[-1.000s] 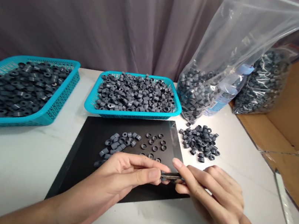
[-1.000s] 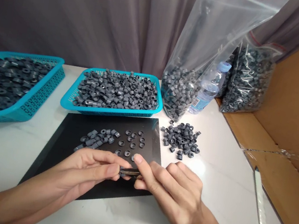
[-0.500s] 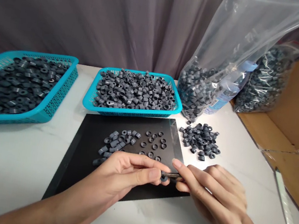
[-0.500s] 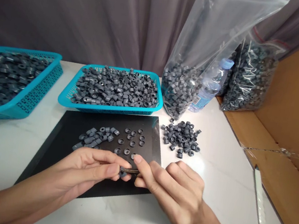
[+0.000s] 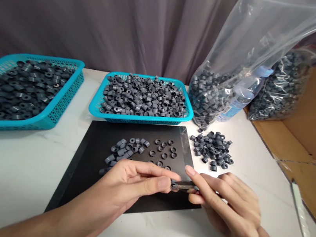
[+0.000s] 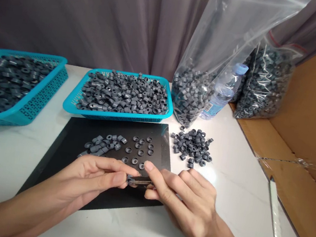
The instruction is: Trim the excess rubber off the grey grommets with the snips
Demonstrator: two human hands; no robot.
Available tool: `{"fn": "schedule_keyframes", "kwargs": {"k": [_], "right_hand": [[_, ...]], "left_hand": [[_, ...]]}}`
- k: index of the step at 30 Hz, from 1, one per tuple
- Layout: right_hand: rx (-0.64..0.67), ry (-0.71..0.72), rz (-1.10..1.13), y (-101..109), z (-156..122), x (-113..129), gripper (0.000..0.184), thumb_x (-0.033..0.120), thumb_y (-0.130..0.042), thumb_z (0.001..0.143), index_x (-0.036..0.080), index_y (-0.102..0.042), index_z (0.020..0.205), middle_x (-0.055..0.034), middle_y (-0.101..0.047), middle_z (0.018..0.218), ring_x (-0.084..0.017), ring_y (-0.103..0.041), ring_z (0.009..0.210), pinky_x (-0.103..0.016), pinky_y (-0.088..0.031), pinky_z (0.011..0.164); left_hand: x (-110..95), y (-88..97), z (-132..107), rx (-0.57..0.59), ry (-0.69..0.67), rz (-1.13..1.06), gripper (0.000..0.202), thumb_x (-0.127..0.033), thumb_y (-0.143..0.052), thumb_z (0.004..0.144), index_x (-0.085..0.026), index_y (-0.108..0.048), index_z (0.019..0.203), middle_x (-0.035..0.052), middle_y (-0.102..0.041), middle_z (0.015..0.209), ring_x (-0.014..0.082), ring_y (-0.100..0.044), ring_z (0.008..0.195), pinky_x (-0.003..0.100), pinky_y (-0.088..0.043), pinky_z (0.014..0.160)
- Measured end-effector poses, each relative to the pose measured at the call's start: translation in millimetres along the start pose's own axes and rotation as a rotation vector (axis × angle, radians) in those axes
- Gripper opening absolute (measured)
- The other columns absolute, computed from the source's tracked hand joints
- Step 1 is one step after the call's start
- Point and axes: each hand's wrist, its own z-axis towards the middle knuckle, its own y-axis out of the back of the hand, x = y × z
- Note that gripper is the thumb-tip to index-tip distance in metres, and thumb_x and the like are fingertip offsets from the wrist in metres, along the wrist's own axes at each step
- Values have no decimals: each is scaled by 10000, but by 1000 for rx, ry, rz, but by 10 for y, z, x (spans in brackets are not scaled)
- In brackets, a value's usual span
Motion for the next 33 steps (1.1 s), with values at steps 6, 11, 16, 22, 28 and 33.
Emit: {"fn": "schedule_keyframes", "kwargs": {"k": [6, 11, 16, 22, 28, 33], "right_hand": [[18, 42, -33, 39, 45, 17, 488, 144, -634, 974, 97, -549, 1453, -64, -741, 841, -128, -509, 587, -304, -383, 587], [54, 64, -77, 98, 79, 36, 380, 128, -647, 961, 101, -649, 1340, -54, -746, 842, -126, -531, 590, -308, -404, 585], [88, 69, -105, 136, 86, 44, 309, 125, -662, 948, 123, -705, 1254, -44, -756, 854, -120, -539, 585, -311, -425, 591], [121, 110, -145, 175, 108, 41, 276, 117, -663, 949, 130, -706, 1221, -38, -783, 913, -122, -570, 616, -322, -449, 591], [154, 150, -130, 225, 133, 38, 252, 109, -669, 947, 86, -708, 1195, -55, -788, 945, -131, -604, 648, -332, -464, 592], [143, 113, -101, 234, 156, 69, 239, 136, -645, 975, 105, -705, 1204, -30, -784, 900, -117, -594, 638, -318, -465, 602]], "left_hand": [[-1, 14, 17, 99, 6, 47, 161, -378, -795, 828, -255, -828, 926, 14, -797, 998, 227, -659, 1102, 306, -450, 1017], [-19, 4, 29, 144, 18, 66, 161, -362, -763, 859, -250, -826, 956, 20, -789, 1004, 224, -660, 1085, 305, -452, 1002], [-11, 23, 34, 182, 29, 67, 196, -365, -738, 876, -215, -821, 971, 56, -779, 1016, 243, -659, 1079, 335, -453, 1009], [-8, 36, 38, 192, 31, 66, 170, -355, -734, 883, -227, -824, 950, 41, -776, 988, 218, -664, 1044, 304, -464, 982], [-9, 26, 34, 210, 49, 54, 146, -340, -734, 887, -236, -827, 932, 29, -784, 970, 198, -668, 1015, 280, -469, 956], [-19, 16, 37, 195, 73, 42, 139, -327, -745, 878, -231, -828, 936, 36, -790, 963, 204, -672, 1003, 286, -474, 934]]}}
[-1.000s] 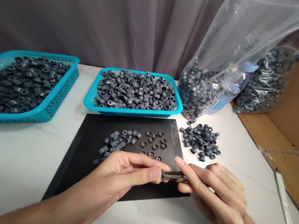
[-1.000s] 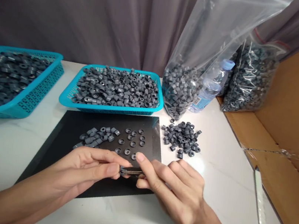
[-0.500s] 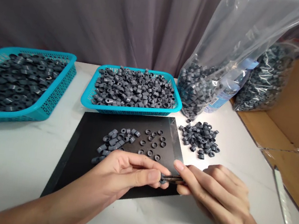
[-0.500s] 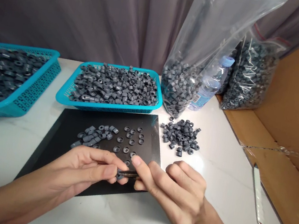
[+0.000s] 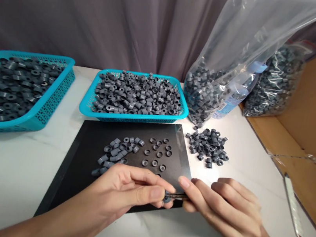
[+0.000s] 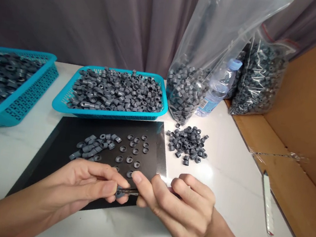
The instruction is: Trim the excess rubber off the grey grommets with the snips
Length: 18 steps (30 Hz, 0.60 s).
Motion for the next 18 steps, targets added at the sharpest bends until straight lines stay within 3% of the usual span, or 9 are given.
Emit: {"fn": "schedule_keyframes", "kwargs": {"k": [5, 9, 18], "right_hand": [[-60, -34, 46, -62, -39, -7, 235, 123, -643, 973, 95, -705, 1198, -45, -774, 866, -117, -559, 621, -318, -416, 592], [-142, -74, 110, -156, -106, -50, 338, 146, -617, 989, 85, -653, 1320, -61, -742, 817, -126, -502, 619, -310, -379, 589], [-129, -43, 160, -211, -80, -55, 432, 165, -605, 994, 49, -578, 1410, -98, -735, 843, -147, -509, 613, -318, -373, 572]], "left_hand": [[-19, 7, -4, -12, 14, 16, 142, -347, -774, 848, -225, -834, 892, 29, -782, 918, 195, -660, 969, 278, -460, 912], [42, 64, 20, 5, -22, 35, 142, -361, -780, 844, -251, -829, 918, 11, -790, 934, 182, -663, 968, 269, -458, 904], [6, 19, -16, -60, -52, -3, 111, -357, -814, 811, -271, -827, 880, -16, -790, 884, 184, -682, 988, 272, -463, 942]]}}
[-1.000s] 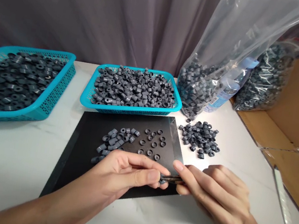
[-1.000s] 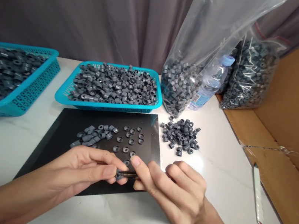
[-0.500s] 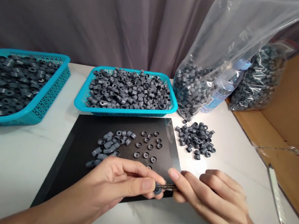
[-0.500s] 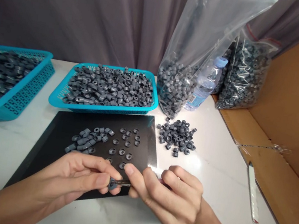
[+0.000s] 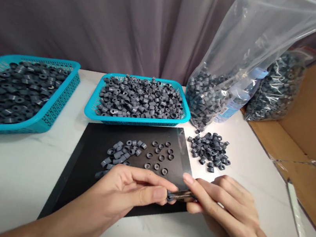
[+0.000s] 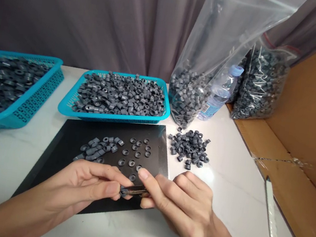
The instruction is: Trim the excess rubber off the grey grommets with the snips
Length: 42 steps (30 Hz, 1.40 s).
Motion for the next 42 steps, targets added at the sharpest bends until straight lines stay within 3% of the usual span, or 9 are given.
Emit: {"fn": "schedule_keyframes", "kwargs": {"k": [5, 13, 21, 31, 42], "right_hand": [[30, 3, -22, 34, 10, 21, 447, 170, -594, 1003, 73, -551, 1437, -77, -746, 843, -142, -524, 619, -315, -393, 582], [103, 35, -70, 104, 71, 56, 243, 135, -606, 995, 98, -696, 1217, -41, -768, 862, -125, -510, 615, -322, -390, 602], [178, 16, -69, 161, 64, 71, 306, 121, -627, 982, 106, -655, 1286, -30, -777, 925, -128, -511, 662, -328, -397, 633], [162, 18, -87, 135, 44, 62, 308, 119, -643, 971, 111, -660, 1278, -24, -778, 906, -126, -516, 648, -323, -398, 628], [143, 12, -83, 141, 78, 70, 264, 104, -643, 963, 108, -702, 1220, -38, -781, 891, -124, -525, 630, -315, -417, 621]], "left_hand": [[14, 21, 9, 44, 0, 23, 116, -359, -781, 849, -265, -825, 901, -11, -791, 920, 177, -679, 996, 261, -464, 933], [52, 127, 50, 157, 15, 112, 160, -367, -747, 881, -236, -817, 938, 16, -794, 972, 186, -685, 996, 282, -468, 931], [67, 167, 69, 154, 23, 122, 167, -379, -767, 859, -253, -821, 954, 16, -797, 962, 196, -697, 990, 290, -476, 926], [94, 190, 100, 160, 27, 124, 162, -379, -774, 851, -250, -819, 939, 19, -796, 955, 202, -696, 986, 305, -477, 933], [-23, 89, 26, 121, 60, 142, 192, -395, -759, 862, -229, -815, 942, 27, -791, 971, 217, -682, 1020, 315, -460, 956]]}}
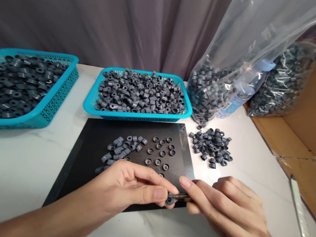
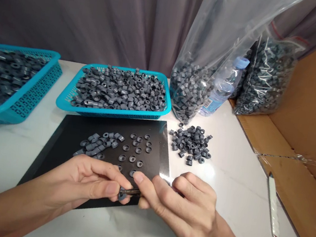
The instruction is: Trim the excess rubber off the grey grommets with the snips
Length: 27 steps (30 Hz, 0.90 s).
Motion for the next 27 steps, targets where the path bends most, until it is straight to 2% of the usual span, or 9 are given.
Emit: {"fn": "schedule_keyframes", "kwargs": {"k": [5, 9, 20, 27], "right_hand": [[-91, -19, 53, -61, -44, -25, 266, 148, -602, 993, 74, -697, 1230, -74, -747, 834, -137, -518, 623, -317, -396, 595], [-117, -15, 86, -106, -74, -43, 322, 173, -596, 997, 71, -668, 1294, -84, -736, 839, -146, -524, 628, -316, -395, 593], [-50, 13, 46, -86, -75, -40, 410, 106, -653, 949, 82, -618, 1357, -56, -754, 885, -136, -518, 642, -314, -409, 618], [7, -19, 22, -58, -97, -19, 470, 122, -648, 957, 123, -573, 1420, -34, -764, 908, -133, -534, 632, -319, -424, 626]], "left_hand": [[-7, -13, -19, -28, -1, -1, 231, -417, -755, 861, -230, -813, 983, 42, -797, 1030, 247, -680, 1093, 350, -446, 1025], [-29, -38, -27, -37, -10, -36, 239, -423, -757, 860, -231, -811, 991, 47, -801, 1085, 259, -677, 1152, 348, -442, 1059], [-21, -56, -32, -4, -13, -43, 242, -411, -726, 889, -207, -811, 988, 63, -795, 1106, 262, -677, 1142, 352, -450, 1049], [-1, -35, -23, 7, -2, -32, 257, -413, -717, 897, -218, -805, 1039, 65, -792, 1124, 275, -678, 1148, 380, -445, 1059]]}}
